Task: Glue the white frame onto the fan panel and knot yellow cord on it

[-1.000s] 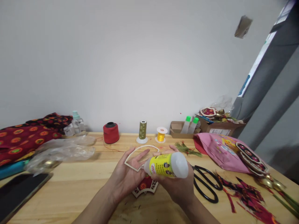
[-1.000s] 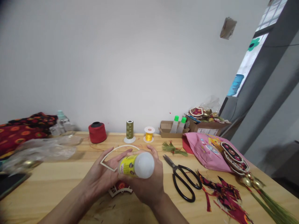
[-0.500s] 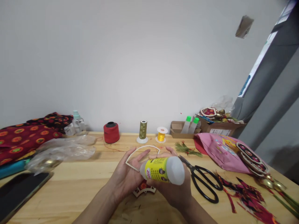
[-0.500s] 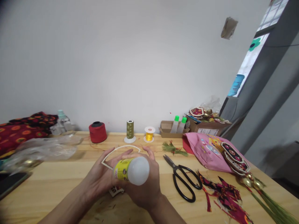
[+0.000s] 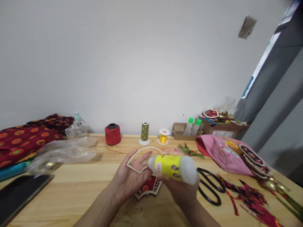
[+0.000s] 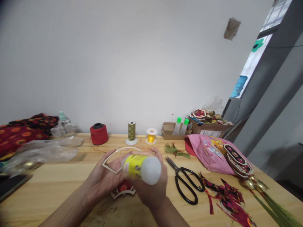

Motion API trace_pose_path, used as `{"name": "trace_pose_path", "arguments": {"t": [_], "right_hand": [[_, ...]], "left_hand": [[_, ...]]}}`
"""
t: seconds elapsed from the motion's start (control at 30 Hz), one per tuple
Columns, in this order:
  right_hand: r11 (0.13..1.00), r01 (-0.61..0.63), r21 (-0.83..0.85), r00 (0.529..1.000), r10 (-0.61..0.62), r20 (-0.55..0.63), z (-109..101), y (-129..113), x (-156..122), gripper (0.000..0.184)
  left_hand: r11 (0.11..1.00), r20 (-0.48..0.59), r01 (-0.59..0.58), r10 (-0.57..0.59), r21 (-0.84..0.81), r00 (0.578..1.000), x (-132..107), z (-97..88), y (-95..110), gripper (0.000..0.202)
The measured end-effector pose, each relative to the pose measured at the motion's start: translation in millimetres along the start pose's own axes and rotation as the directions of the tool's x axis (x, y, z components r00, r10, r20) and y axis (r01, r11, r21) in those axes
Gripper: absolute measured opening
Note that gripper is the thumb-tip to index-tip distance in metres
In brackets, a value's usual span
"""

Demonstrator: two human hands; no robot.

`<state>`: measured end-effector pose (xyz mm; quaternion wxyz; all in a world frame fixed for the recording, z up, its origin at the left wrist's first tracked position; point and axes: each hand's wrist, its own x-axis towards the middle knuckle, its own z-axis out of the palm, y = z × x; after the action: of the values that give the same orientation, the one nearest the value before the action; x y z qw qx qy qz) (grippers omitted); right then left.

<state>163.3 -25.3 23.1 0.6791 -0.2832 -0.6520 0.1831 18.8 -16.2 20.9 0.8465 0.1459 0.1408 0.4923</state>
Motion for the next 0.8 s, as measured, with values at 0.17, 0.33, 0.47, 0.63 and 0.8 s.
{"name": "trace_pose_path", "arguments": {"t": [0.17,0.33,0.47,0.63,0.8], "right_hand": [[0.991,-0.05,0.124,0.908,0.097,-0.408,-8,7,14,0.044],[0.932,0.084,-0.353,0.899,-0.224,-0.377,-35,16,31,0.04],[0.594,0.223,-0.773,0.966,-0.239,0.096,-48,32,43,0.039],[0.283,0.63,-0.724,0.768,-0.088,0.634,-37,53,62,0.025],[0.131,0.876,-0.464,0.469,-0.007,0.883,-28,68,74,0.016]], "left_hand": [[1.0,-0.028,-0.014,0.014,0.004,1.0,-1,-0.8,1,0.058],[1.0,-0.016,-0.027,0.027,-0.01,1.0,-3,-0.3,4,0.057],[0.992,-0.004,-0.122,0.122,-0.029,0.992,-5,-3.7,10,0.058],[0.981,0.026,-0.19,0.191,-0.048,0.981,-11,-7.8,20,0.057],[0.981,0.029,-0.192,0.193,-0.034,0.981,-14,-11.0,25,0.057]]}}
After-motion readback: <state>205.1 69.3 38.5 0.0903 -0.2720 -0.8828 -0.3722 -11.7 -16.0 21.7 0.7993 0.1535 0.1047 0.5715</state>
